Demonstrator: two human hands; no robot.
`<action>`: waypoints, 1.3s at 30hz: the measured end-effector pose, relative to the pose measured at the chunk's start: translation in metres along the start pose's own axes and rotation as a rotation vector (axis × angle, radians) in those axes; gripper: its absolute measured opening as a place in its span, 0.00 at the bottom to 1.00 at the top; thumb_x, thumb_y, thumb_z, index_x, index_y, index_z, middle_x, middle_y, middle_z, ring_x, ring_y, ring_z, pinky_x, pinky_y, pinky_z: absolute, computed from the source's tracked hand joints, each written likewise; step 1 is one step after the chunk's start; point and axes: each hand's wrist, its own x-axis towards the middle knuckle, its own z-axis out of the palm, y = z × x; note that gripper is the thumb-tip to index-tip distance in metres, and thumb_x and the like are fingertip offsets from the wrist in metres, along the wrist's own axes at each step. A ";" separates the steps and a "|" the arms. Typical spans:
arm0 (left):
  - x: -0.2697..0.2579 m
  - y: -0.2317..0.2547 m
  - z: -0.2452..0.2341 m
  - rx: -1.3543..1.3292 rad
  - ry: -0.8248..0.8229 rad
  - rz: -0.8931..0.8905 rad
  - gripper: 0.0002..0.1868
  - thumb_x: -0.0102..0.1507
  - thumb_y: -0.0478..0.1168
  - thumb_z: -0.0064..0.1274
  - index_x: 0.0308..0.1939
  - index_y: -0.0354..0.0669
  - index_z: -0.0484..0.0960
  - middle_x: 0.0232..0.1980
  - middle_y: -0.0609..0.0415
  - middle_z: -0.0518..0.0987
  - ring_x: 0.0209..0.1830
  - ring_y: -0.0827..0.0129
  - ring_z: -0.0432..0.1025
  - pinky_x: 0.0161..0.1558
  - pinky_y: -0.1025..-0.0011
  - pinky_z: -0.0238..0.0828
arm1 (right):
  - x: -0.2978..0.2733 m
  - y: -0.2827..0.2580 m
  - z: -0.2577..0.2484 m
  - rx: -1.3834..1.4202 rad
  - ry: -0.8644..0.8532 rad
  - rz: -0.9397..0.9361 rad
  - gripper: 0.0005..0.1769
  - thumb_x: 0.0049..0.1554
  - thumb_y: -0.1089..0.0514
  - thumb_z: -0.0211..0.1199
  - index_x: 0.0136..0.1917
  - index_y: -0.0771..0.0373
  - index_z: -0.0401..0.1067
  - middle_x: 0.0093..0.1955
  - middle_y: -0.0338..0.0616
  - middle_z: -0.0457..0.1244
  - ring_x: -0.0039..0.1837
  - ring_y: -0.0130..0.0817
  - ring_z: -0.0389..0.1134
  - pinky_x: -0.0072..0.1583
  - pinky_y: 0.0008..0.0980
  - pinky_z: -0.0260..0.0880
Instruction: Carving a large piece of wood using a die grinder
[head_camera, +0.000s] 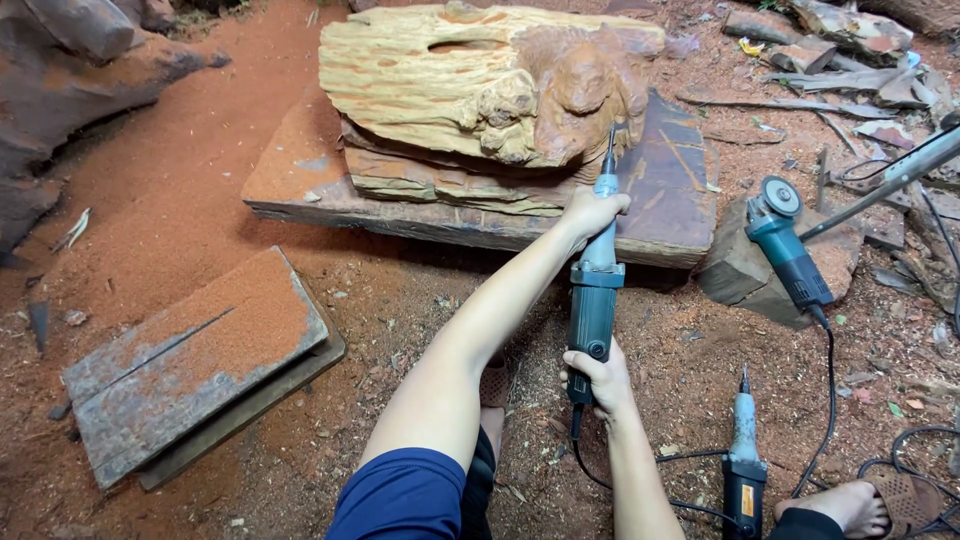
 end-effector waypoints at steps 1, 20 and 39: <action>-0.006 0.005 -0.002 0.012 -0.005 0.003 0.14 0.44 0.44 0.62 0.27 0.37 0.82 0.26 0.47 0.81 0.34 0.59 0.79 0.42 0.63 0.76 | 0.000 0.002 -0.001 0.007 0.000 0.008 0.22 0.43 0.66 0.71 0.49 0.63 0.65 0.37 0.55 0.64 0.31 0.46 0.70 0.33 0.48 0.77; -0.031 0.012 -0.014 0.040 -0.037 0.056 0.11 0.45 0.45 0.62 0.20 0.43 0.80 0.24 0.49 0.78 0.33 0.58 0.78 0.44 0.63 0.74 | -0.016 -0.011 0.010 -0.045 0.064 -0.031 0.22 0.43 0.68 0.71 0.48 0.63 0.64 0.33 0.53 0.61 0.29 0.47 0.70 0.31 0.48 0.76; -0.004 -0.028 -0.009 0.039 -0.049 0.107 0.12 0.44 0.47 0.64 0.23 0.46 0.81 0.28 0.52 0.78 0.40 0.60 0.79 0.48 0.64 0.73 | -0.016 0.002 0.004 -0.108 0.030 -0.104 0.22 0.42 0.69 0.70 0.47 0.64 0.65 0.30 0.55 0.62 0.28 0.44 0.70 0.30 0.45 0.75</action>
